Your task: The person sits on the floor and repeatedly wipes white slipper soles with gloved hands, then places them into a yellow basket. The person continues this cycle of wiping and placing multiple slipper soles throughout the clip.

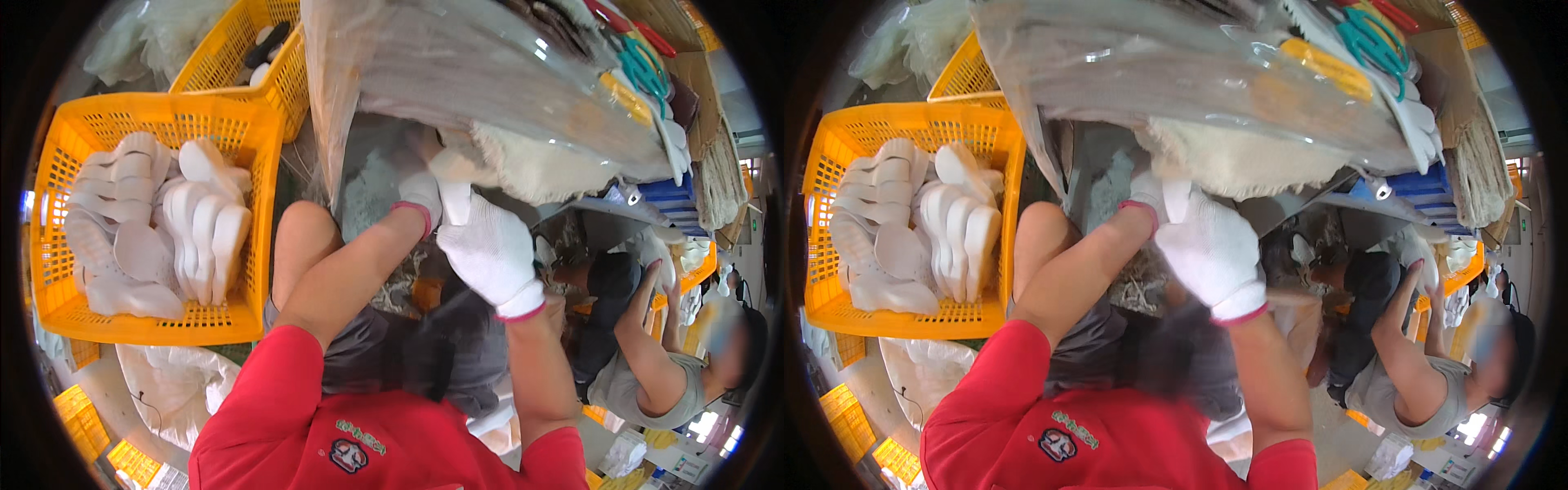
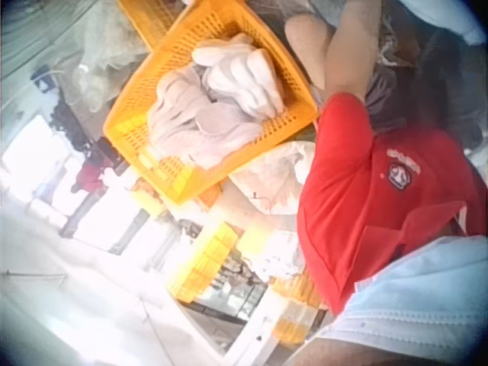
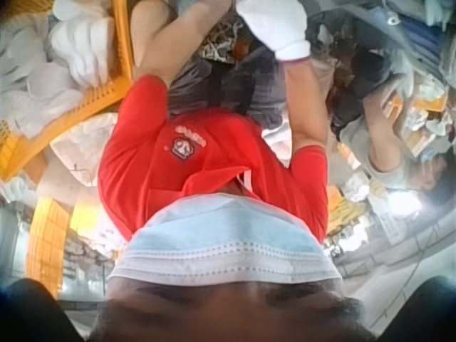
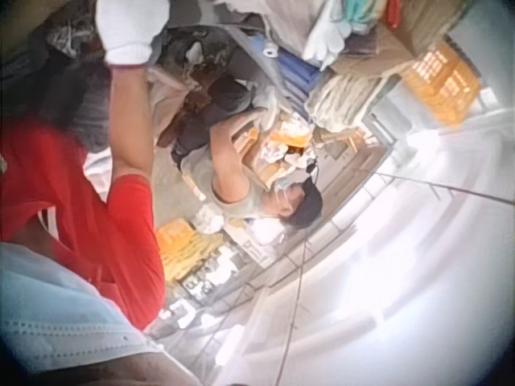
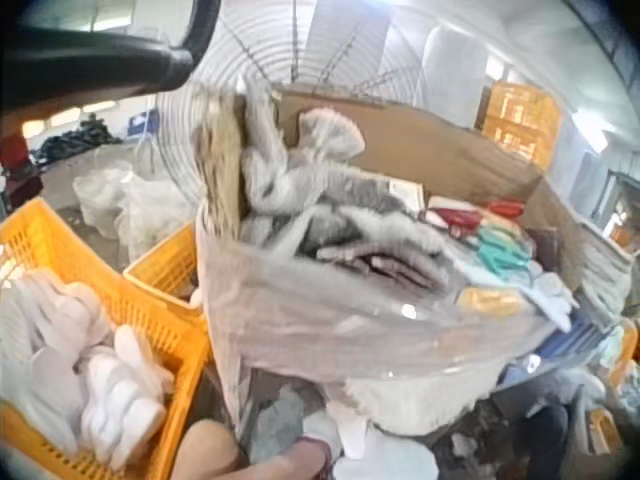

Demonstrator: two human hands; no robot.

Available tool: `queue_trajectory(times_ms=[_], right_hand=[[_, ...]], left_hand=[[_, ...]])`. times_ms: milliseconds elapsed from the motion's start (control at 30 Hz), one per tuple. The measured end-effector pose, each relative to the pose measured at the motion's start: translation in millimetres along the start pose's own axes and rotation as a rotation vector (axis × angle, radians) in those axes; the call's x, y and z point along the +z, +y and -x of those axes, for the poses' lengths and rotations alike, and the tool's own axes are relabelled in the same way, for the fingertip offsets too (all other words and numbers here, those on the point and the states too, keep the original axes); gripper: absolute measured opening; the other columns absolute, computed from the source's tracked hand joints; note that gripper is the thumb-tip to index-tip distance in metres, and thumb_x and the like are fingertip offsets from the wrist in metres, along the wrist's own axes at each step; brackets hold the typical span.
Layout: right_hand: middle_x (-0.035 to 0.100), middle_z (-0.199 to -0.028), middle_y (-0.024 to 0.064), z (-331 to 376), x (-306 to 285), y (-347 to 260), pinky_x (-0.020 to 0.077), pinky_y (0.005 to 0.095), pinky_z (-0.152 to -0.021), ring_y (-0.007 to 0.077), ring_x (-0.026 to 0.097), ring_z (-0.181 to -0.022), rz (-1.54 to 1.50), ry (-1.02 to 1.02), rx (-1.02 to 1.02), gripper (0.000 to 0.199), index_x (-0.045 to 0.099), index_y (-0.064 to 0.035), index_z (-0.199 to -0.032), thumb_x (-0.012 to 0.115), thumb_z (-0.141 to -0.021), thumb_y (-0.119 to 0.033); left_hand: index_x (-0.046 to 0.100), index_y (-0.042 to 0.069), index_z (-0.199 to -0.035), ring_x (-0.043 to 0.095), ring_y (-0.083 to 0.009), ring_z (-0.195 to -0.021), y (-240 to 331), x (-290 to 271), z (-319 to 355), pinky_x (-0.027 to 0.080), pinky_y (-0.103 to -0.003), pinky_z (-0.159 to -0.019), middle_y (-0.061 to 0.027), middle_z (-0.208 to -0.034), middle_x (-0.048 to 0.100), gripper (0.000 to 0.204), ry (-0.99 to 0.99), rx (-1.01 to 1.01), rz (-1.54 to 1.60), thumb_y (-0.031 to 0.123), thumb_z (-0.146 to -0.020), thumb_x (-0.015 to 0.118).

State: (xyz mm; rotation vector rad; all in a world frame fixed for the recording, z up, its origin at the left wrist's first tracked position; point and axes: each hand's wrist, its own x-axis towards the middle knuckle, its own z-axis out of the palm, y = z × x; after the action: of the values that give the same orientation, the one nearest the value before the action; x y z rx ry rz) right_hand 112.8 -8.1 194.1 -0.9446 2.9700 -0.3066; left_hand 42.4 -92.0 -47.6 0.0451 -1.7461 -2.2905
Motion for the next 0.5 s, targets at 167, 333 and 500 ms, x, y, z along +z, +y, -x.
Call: queue_trajectory(times_ms=[167, 333, 500], right_hand=[[0.077, -0.091, 0.0171, 69.5, 12.1, -0.1, 0.0620, 0.0450, -0.069, 0.0380, 0.077, -0.081, -0.217, -0.032, 0.145, 0.048, 0.067, -0.0074, -0.140, 0.072, -0.093, -0.018], [0.080, -0.122, 0.0120, 166.1, 60.6, 23.7, 0.0618, 0.0366, -0.096, 0.0199, 0.076, -0.110, -1.692, 0.124, 0.881, 0.049, 0.067, 0.0089, -0.141, 0.076, -0.098, -0.014], [0.081, -0.112, 0.0102, 130.4, 61.5, 25.2, 0.0619, 0.0343, -0.088, 0.0159, 0.076, -0.100, -1.470, 0.207, 0.569, 0.039, 0.072, 0.0072, -0.133, 0.074, -0.101, -0.015]], left_hand=[[0.063, 0.006, -0.147, 0.068, -0.0305, -0.126, 52.3, -5.8, 26.6, 0.054, -0.042, -0.110, -0.0137, -0.137, 0.072, 0.055, 0.091, -0.596, 0.151, 0.049, -0.117, 0.045], [0.064, 0.002, -0.143, 0.067, -0.0331, -0.128, 90.2, -0.8, 47.4, 0.052, -0.044, -0.115, -0.0152, -0.142, 0.071, 0.056, 0.154, -0.657, 1.148, 0.049, -0.117, 0.047], [0.076, 0.002, -0.123, 0.073, -0.0287, -0.109, 82.7, -15.7, 15.8, 0.059, -0.042, -0.095, -0.0140, -0.121, 0.077, 0.031, 0.009, -0.369, -0.512, 0.025, -0.112, 0.058]])
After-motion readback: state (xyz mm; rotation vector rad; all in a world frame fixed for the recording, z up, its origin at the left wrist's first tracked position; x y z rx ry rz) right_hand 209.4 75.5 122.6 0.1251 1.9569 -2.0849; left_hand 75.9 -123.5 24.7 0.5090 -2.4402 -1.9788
